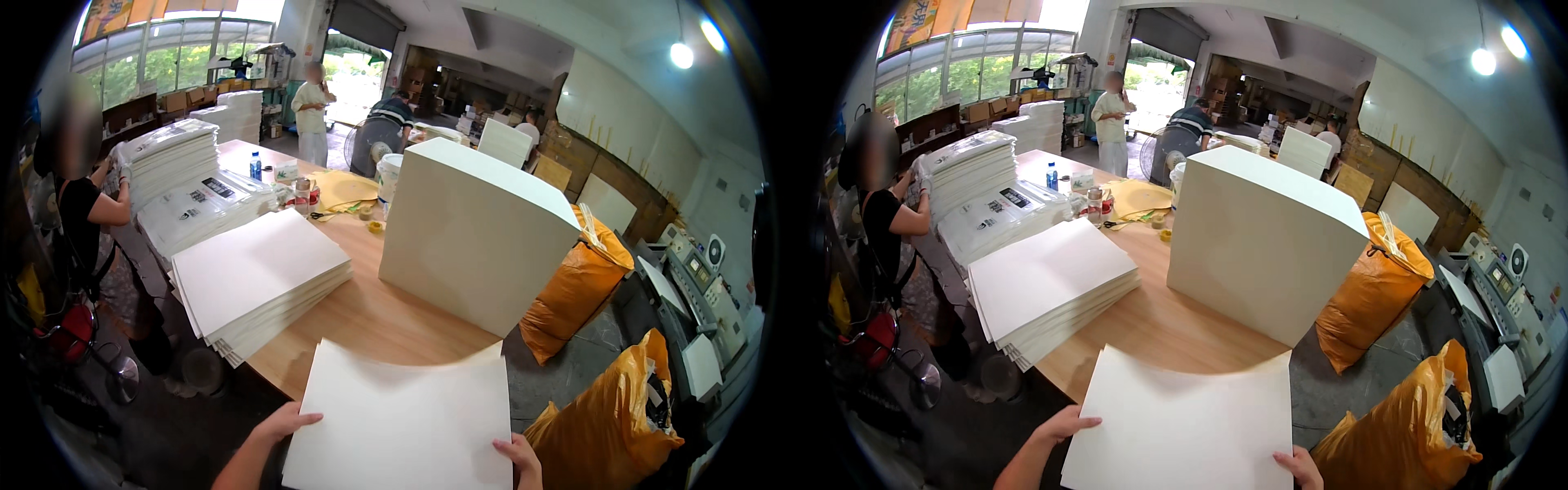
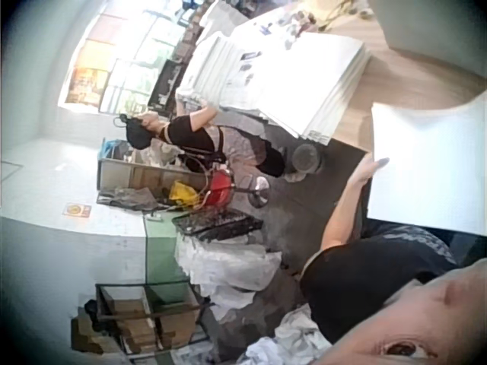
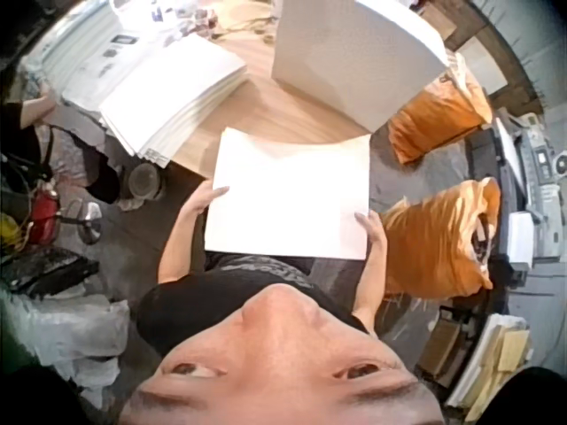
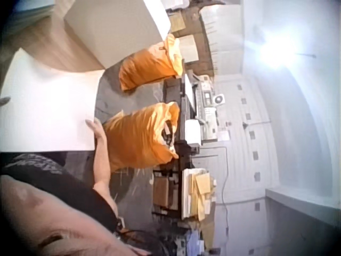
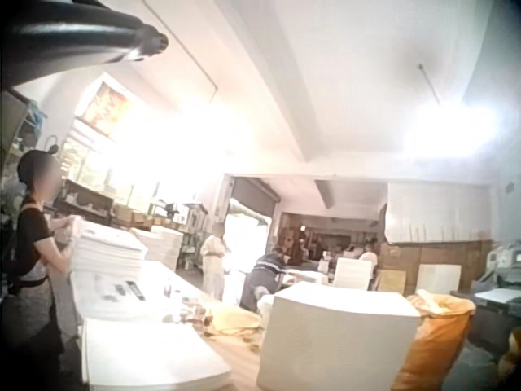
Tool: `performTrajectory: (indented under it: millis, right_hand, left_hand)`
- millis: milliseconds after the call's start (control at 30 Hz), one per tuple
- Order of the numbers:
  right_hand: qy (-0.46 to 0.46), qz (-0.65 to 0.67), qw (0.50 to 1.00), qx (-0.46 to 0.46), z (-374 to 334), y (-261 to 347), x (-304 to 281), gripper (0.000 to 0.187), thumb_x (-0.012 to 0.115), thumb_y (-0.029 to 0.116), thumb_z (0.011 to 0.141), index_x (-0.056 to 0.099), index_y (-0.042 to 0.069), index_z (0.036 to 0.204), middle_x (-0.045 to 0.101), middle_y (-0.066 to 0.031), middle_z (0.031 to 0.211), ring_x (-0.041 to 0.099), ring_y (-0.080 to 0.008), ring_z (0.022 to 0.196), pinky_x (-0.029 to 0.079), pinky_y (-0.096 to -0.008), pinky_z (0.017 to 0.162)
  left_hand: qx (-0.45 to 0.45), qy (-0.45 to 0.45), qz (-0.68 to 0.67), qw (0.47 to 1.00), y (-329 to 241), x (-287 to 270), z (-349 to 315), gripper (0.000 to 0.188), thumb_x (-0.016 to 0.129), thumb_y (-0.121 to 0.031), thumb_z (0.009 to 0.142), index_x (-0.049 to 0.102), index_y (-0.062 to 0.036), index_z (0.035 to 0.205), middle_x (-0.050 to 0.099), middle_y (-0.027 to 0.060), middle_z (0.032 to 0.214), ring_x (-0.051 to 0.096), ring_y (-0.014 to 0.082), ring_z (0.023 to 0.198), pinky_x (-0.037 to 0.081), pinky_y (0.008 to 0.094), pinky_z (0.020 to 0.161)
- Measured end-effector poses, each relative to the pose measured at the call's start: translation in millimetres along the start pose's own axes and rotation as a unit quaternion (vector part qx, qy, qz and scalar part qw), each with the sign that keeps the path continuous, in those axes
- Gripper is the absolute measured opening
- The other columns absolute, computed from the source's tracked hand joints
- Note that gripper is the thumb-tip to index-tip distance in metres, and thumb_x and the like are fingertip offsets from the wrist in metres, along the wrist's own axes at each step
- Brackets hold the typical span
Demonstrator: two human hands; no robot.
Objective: The person stacks large white paper sheets, folds the corners of the sheets to ensure alignment, and then moves a large white box onto the workspace to continue the process.
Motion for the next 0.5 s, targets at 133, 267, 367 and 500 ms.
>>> performTrajectory:
  millis: [133, 267, 367, 500]
  right_hand:
    - [-0.054, 0.076, 0.989, -0.114, 5.3, 59.6, -0.9, 0.029, 0.074, 0.013, 0.093, 0.069, -0.004, 0.116, 0.073, -0.0065, 0.104, 0.066, -0.0152, 0.095, 0.053, -0.0309, 0.085]
    - [-0.103, 0.148, 0.955, -0.237, -0.5, 85.3, -9.9, 0.022, 0.067, 0.006, 0.094, 0.068, -0.001, 0.115, 0.073, -0.0085, 0.112, 0.069, -0.0200, 0.101, 0.054, -0.0349, 0.088]
    - [-0.100, 0.182, 0.942, -0.266, 3.0, 73.1, -7.8, 0.024, 0.069, 0.003, 0.093, 0.068, -0.002, 0.116, 0.073, -0.0057, 0.108, 0.068, -0.0175, 0.098, 0.053, -0.0337, 0.088]
    - [-0.155, 0.148, 0.938, -0.272, 0.1, 62.6, 19.3, 0.039, 0.074, 0.011, 0.083, 0.064, 0.000, 0.119, 0.067, -0.0046, 0.107, 0.063, -0.0208, 0.099, 0.049, -0.0365, 0.090]
  left_hand:
    - [0.098, 0.001, -0.014, 0.995, -82.1, 4.4, 22.5, 0.034, 0.071, -0.016, 0.097, 0.067, 0.0032, 0.124, 0.072, 0.0086, 0.114, 0.066, 0.0157, 0.102, 0.053, 0.0313, 0.091]
    - [0.200, -0.029, -0.072, 0.977, -139.3, -5.8, 42.7, 0.036, 0.072, -0.016, 0.097, 0.065, 0.0021, 0.126, 0.071, 0.0088, 0.117, 0.066, 0.0163, 0.106, 0.054, 0.0316, 0.092]
    - [0.242, 0.010, -0.086, 0.966, -151.2, -5.7, 54.6, 0.038, 0.075, -0.017, 0.095, 0.065, 0.0012, 0.126, 0.070, 0.0074, 0.117, 0.066, 0.0158, 0.106, 0.053, 0.0322, 0.093]
    - [0.273, 0.022, -0.079, 0.959, -136.7, -20.7, 70.0, 0.040, 0.079, -0.015, 0.090, 0.066, 0.0004, 0.124, 0.071, 0.0061, 0.115, 0.065, 0.0156, 0.105, 0.052, 0.0330, 0.095]
Point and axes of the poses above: each hand's wrist, its own z-axis towards the middle knuckle, its own x-axis out of the palm, y = z × x, the point moved 8 cm from there along z, towards the middle knuckle
